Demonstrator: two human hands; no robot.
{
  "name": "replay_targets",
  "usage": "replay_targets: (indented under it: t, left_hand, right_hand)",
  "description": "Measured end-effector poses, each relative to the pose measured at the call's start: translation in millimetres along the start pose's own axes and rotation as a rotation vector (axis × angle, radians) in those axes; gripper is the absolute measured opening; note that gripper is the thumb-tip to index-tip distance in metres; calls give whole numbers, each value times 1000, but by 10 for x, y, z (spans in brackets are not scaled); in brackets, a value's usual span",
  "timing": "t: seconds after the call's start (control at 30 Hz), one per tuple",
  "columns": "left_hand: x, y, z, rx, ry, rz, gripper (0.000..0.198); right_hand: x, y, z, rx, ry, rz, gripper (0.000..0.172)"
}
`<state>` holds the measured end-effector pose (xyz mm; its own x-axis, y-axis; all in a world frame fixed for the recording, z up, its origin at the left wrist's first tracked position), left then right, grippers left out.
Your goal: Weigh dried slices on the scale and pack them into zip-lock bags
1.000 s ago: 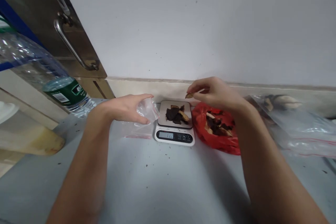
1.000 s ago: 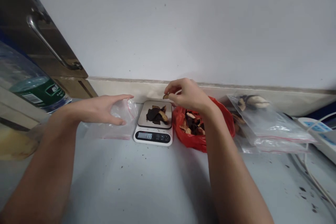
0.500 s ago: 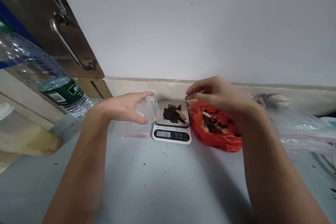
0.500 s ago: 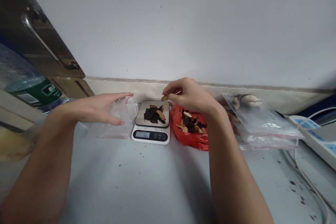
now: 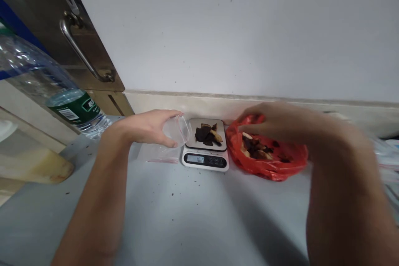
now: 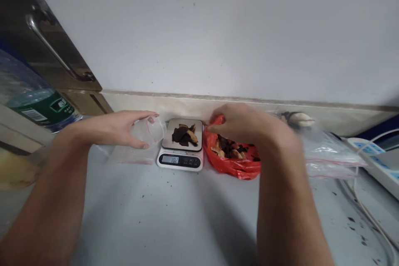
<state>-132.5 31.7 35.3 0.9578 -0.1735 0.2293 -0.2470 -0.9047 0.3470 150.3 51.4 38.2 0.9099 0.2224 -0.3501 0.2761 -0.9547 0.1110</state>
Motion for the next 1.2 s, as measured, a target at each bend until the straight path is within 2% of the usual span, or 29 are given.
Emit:
replay_targets:
  t: [0.1,0.13,0.23,0.37,0.47,0.6,0.7,0.8,0.93,1.03,1.13,1.2]
  left_hand:
    - [6,10,1,3,-1,18,104]
    - [7,13,1,5,-3,23,103]
    - [3,9,2,1,-7,28,104]
    - [3,-17,15,-29,-15,10,108]
    - [35,-35,31,-56,-25,-12,105]
    - [88,-82,73,-79,-10,-3,104]
    - [83,-147,129,-86,11,37,99]
    - [52,-215,185,-79,32,75,93]
    - [82,-261,209,-33,63,138,94]
    - [178,-248,189,5,119,221,82]
    - [259,-214,156,48,173,294,68]
    - [272,-195,138,73,177,308,69]
  right_hand:
    - [-365,-66,127,-95,-21,112,52]
    - [-457,-100,197,-144,-15,142,59]
    - [-622,-221,404,-182,-12,114,62]
    - [-669,-346,559,-171,24,160,71]
    - [-679,-390,572,-164,16,173,62]
    - [-636,-411,550,-181,-59,130,31]
    - [-560,-419,540,-214,-149,103,17]
    - [-478,-418,524,-212,-247,103,15]
    - [-443,-374,460,-133,-361,47,15]
    - [-503,-304,393,-51,-437,-27,12]
    - [-594,-239,347,-37,-502,-122,6]
    - [-635,-216,328,-37,-533,-161,15]
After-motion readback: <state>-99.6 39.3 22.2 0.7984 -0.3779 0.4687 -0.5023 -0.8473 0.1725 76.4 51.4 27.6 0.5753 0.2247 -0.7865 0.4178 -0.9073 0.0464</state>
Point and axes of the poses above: each hand's wrist, its own y-axis away from the middle knuckle, its own z-axis out of the palm, x = y × z, the point moved 2 cm from there along -y, towards the middle knuckle
